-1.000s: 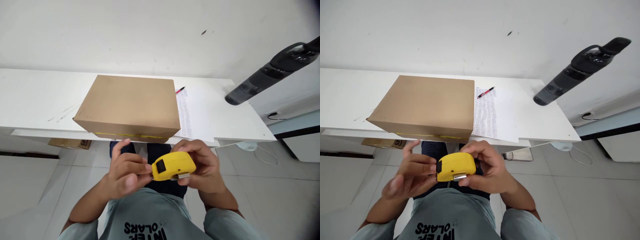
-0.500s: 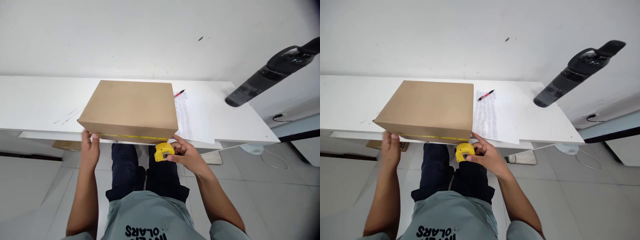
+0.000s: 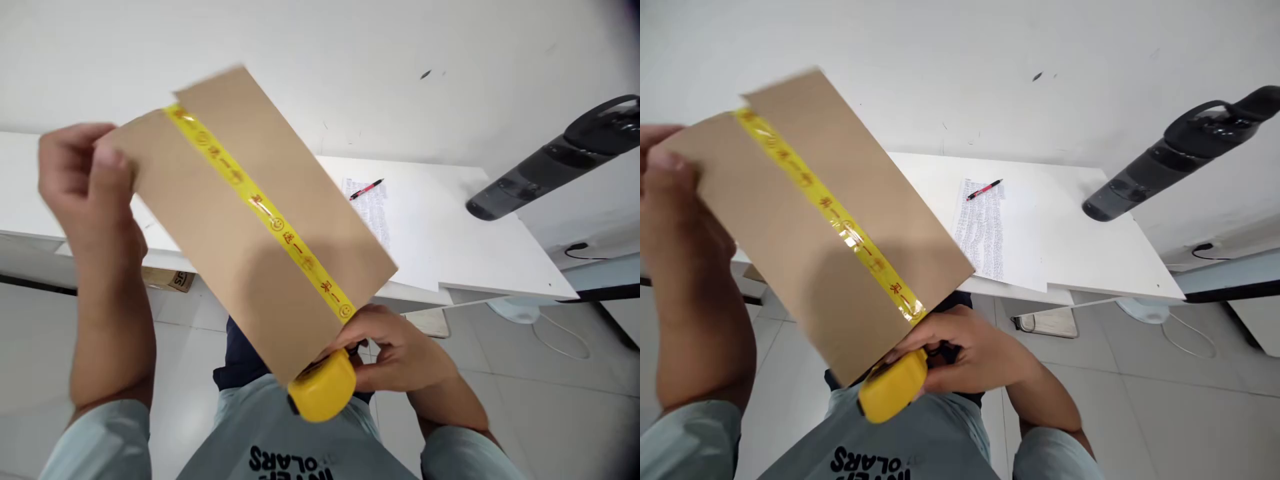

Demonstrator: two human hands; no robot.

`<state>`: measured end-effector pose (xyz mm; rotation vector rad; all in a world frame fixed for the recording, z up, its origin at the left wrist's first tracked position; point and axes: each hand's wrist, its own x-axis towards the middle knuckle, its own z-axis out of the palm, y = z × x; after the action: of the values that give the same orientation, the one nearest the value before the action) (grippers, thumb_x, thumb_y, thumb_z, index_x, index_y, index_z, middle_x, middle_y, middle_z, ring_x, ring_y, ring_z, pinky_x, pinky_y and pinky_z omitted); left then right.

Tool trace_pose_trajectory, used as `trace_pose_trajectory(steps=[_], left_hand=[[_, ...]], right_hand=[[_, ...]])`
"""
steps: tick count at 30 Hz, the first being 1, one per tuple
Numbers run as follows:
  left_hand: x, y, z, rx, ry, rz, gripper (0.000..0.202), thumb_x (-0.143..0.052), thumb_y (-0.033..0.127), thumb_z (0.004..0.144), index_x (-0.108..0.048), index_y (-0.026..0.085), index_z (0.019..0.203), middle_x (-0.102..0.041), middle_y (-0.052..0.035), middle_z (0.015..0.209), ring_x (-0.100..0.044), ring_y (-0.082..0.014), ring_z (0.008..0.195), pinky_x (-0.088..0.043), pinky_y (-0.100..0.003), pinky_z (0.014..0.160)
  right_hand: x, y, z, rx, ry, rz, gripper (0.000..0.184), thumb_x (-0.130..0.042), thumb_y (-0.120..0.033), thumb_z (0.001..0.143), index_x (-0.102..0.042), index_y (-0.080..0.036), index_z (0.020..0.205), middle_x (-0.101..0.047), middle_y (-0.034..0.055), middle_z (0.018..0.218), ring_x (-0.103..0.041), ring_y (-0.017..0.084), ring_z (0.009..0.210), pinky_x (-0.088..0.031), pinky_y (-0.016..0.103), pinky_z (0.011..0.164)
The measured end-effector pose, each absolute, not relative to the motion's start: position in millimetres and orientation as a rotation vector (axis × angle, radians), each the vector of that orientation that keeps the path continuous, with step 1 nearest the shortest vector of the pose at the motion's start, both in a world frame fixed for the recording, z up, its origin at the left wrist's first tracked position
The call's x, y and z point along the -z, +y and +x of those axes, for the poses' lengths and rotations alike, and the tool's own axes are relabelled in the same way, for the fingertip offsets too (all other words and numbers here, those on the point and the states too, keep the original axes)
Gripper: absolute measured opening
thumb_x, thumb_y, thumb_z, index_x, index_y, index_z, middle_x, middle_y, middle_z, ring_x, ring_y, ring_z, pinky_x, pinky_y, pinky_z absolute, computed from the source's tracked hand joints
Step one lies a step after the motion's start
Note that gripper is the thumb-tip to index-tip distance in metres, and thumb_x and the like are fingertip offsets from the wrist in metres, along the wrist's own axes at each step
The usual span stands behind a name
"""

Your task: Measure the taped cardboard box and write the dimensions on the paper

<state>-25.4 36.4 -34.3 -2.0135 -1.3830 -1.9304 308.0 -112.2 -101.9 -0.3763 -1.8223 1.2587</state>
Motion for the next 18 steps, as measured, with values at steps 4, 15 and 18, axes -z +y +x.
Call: trace_pose_trajectory(steps=[4,15,18], left_hand=[[2,74,22,1.747,-1.671,-2.312,0.046,-0.054,0.046,0.096,-0.069,0.01,0.12,-0.07,0.0032,0.107,-0.068,-0.017,0.115,-0.051,-0.036,0.1],[17,157,66,1.687,-1.777,-2.542,0.067,-0.013,0.052,0.099,-0.059,0.004,0.108,-0.069,-0.0035,0.128,-0.067,-0.0123,0.112,-0.049,-0.024,0.08],[37,175,63,1.669,-1.712,-2.418,0.055,-0.022,0.045,0.103,-0.061,0.007,0.096,-0.074,-0.0039,0.117,-0.069,-0.0069,0.095,-0.048,-0.022,0.072]], right_hand=[[102,-105,279,-1.101,-1.824,-0.279,0.053,-0.079,-0.018,0.087,-0.064,-0.029,0.137,-0.081,0.0077,0.118,-0.078,0.021,0.111,-0.065,0.034,0.092],[91,-93,252,-0.694,-1.972,-0.576,0.044,-0.069,-0.018,0.093,-0.062,-0.032,0.134,-0.079,0.0014,0.125,-0.079,0.018,0.102,-0.064,0.032,0.09],[91,-82,248,-0.729,-1.943,-0.632,0.04,-0.072,-0.025,0.093,-0.066,-0.033,0.131,-0.081,0.0,0.118,-0.078,0.017,0.09,-0.065,0.031,0.085]])
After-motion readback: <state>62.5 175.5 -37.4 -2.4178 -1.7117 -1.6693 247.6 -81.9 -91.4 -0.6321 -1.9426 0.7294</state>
